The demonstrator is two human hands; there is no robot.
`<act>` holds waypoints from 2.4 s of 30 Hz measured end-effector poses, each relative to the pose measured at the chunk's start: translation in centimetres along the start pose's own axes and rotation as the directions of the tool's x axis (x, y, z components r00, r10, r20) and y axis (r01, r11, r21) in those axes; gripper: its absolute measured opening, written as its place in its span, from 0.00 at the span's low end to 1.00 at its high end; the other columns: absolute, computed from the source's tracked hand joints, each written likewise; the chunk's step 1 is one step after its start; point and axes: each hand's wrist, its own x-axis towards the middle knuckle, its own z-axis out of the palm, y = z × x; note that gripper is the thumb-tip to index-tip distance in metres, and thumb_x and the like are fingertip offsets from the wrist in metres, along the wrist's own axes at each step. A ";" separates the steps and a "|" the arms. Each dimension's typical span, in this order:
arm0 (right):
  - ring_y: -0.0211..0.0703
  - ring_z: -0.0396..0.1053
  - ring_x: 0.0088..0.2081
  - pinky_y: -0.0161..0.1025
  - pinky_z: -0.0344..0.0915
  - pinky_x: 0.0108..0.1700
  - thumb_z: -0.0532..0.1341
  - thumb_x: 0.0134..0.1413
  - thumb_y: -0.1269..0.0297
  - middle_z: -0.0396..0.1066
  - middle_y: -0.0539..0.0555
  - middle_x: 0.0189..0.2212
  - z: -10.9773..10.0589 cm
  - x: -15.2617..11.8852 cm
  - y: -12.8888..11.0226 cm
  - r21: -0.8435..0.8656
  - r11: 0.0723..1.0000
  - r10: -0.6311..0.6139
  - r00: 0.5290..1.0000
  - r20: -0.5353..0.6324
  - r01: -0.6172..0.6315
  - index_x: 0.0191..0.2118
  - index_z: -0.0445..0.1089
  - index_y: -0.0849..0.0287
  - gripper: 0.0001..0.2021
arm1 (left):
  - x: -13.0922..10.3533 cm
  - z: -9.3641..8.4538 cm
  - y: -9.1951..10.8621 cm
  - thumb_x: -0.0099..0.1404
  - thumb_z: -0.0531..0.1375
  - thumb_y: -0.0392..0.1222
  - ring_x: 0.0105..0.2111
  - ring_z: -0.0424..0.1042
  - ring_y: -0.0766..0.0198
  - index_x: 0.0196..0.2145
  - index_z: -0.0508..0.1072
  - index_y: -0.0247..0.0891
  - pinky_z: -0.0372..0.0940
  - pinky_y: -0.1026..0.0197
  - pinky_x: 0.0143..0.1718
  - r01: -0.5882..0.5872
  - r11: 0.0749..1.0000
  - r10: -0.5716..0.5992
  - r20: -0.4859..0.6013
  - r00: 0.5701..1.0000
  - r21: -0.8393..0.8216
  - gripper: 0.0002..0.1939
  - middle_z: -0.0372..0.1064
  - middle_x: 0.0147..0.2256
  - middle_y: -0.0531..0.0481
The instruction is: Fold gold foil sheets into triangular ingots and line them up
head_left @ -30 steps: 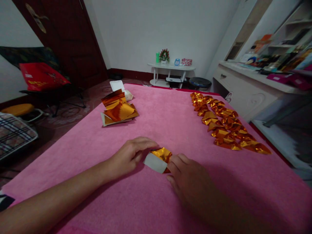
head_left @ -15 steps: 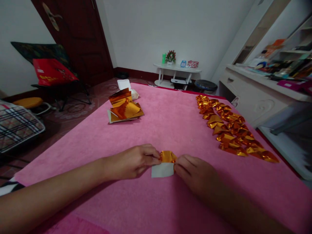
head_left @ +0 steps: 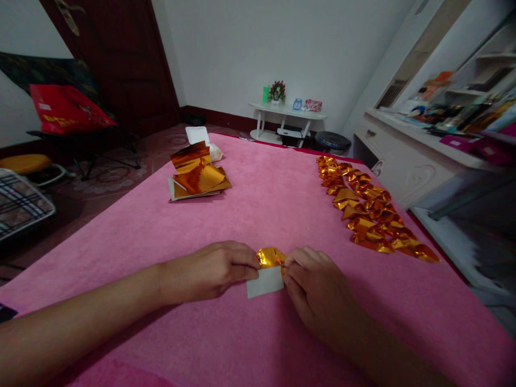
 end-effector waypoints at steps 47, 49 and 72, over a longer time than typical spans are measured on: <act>0.41 0.62 0.33 0.37 0.55 0.34 0.62 0.45 0.72 0.66 0.48 0.26 2.9 2.0 -1.6 0.305 0.939 0.196 0.975 -0.102 -0.157 0.23 0.66 0.56 0.06 | -0.3 0.7 -0.9 0.63 0.53 0.31 0.38 0.72 0.65 0.49 0.70 0.36 0.68 0.61 0.41 0.435 0.610 -0.462 0.148 0.874 -0.663 0.17 0.74 0.39 0.46; 0.41 0.62 0.33 0.37 0.54 0.33 0.62 0.44 0.72 0.66 0.49 0.26 2.9 2.0 -1.7 0.304 0.939 0.201 0.974 -0.108 -0.160 0.22 0.66 0.56 0.06 | -0.4 0.9 -1.0 0.63 0.53 0.32 0.38 0.73 0.65 0.49 0.70 0.36 0.68 0.60 0.42 0.446 0.577 -0.489 0.148 0.859 -0.684 0.17 0.74 0.39 0.46; 0.40 0.61 0.30 0.36 0.52 0.31 0.62 0.44 0.71 0.66 0.48 0.25 2.9 2.3 -1.7 0.289 0.943 0.204 0.973 -0.108 -0.166 0.24 0.62 0.56 0.07 | -0.2 2.3 1.2 0.63 0.55 0.34 0.35 0.73 0.65 0.38 0.74 0.37 0.67 0.60 0.41 0.324 0.927 -0.354 -0.151 0.923 -0.189 0.09 0.75 0.33 0.48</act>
